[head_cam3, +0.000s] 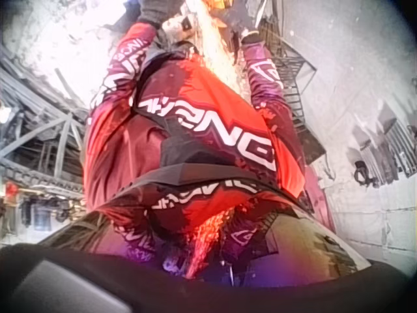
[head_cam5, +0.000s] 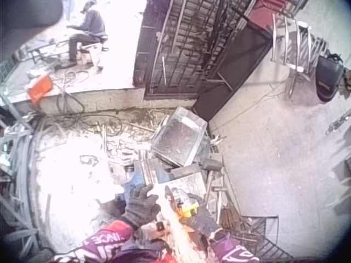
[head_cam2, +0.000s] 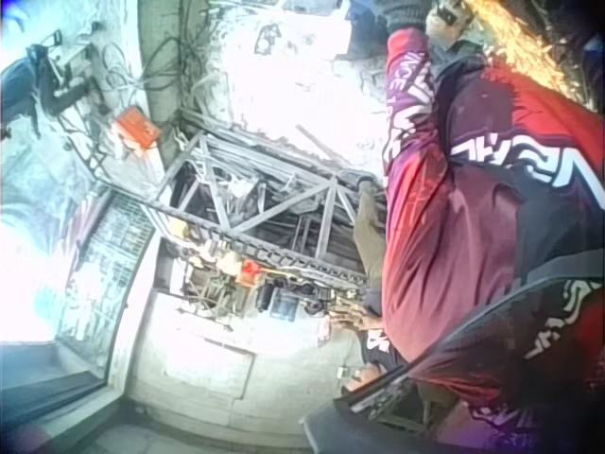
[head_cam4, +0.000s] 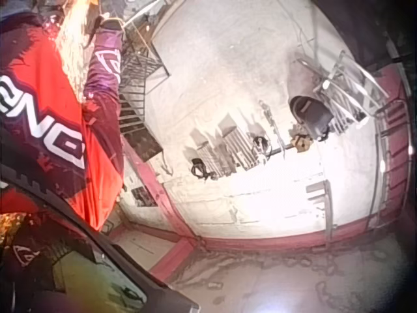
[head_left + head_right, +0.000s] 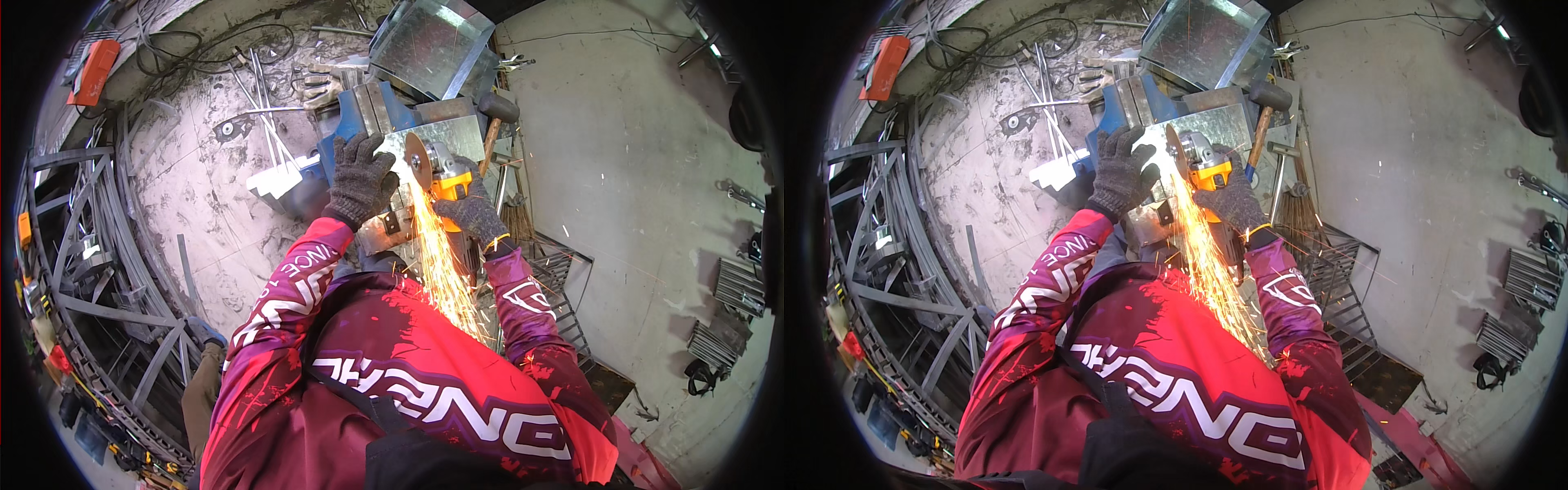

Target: Cutting a metal plate using an angle grinder and marking it with a pen.

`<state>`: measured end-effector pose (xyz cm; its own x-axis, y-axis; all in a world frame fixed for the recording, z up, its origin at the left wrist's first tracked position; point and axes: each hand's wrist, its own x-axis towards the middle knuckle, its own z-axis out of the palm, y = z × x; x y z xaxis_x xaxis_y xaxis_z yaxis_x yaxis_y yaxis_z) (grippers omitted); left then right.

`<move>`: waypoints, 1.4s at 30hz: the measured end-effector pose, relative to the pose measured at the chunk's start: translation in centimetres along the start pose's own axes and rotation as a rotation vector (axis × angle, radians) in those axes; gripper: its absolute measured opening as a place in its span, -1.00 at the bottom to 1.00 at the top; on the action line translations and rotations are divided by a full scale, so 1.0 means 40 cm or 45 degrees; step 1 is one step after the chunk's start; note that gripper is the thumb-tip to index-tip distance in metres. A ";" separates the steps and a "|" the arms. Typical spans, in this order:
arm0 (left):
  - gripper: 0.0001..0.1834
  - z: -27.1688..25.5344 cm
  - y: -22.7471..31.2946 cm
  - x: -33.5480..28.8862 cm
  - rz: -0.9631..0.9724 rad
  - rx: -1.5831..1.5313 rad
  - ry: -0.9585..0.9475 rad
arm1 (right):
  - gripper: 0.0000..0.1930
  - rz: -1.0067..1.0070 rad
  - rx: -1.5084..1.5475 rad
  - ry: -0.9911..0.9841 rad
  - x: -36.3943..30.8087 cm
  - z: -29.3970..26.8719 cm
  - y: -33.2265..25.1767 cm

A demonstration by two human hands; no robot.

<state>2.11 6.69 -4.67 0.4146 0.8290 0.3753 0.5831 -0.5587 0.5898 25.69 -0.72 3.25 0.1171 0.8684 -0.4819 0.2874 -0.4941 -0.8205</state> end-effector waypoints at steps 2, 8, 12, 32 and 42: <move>-0.59 -0.001 0.001 -0.001 -0.003 0.013 -0.006 | -0.02 0.000 0.018 -0.009 0.003 0.001 0.004; -0.59 -0.002 0.002 0.000 -0.009 -0.003 -0.016 | -0.04 0.035 0.106 0.009 0.008 0.007 0.001; -0.59 -0.004 0.005 -0.002 -0.021 -0.004 -0.010 | -0.04 0.004 0.033 0.012 0.008 0.006 -0.010; -0.59 -0.004 0.005 -0.001 -0.002 -0.001 0.015 | -0.03 0.088 -0.018 -0.006 -0.004 0.008 -0.035; -0.59 -0.011 0.013 0.000 -0.020 -0.011 0.008 | -0.06 0.063 0.025 0.013 0.010 0.011 -0.038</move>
<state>2.11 6.42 -4.06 0.4010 0.8377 0.3708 0.5834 -0.5456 0.6017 24.89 0.37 4.15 0.1406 0.8432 -0.5189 0.2620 -0.5371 -0.8018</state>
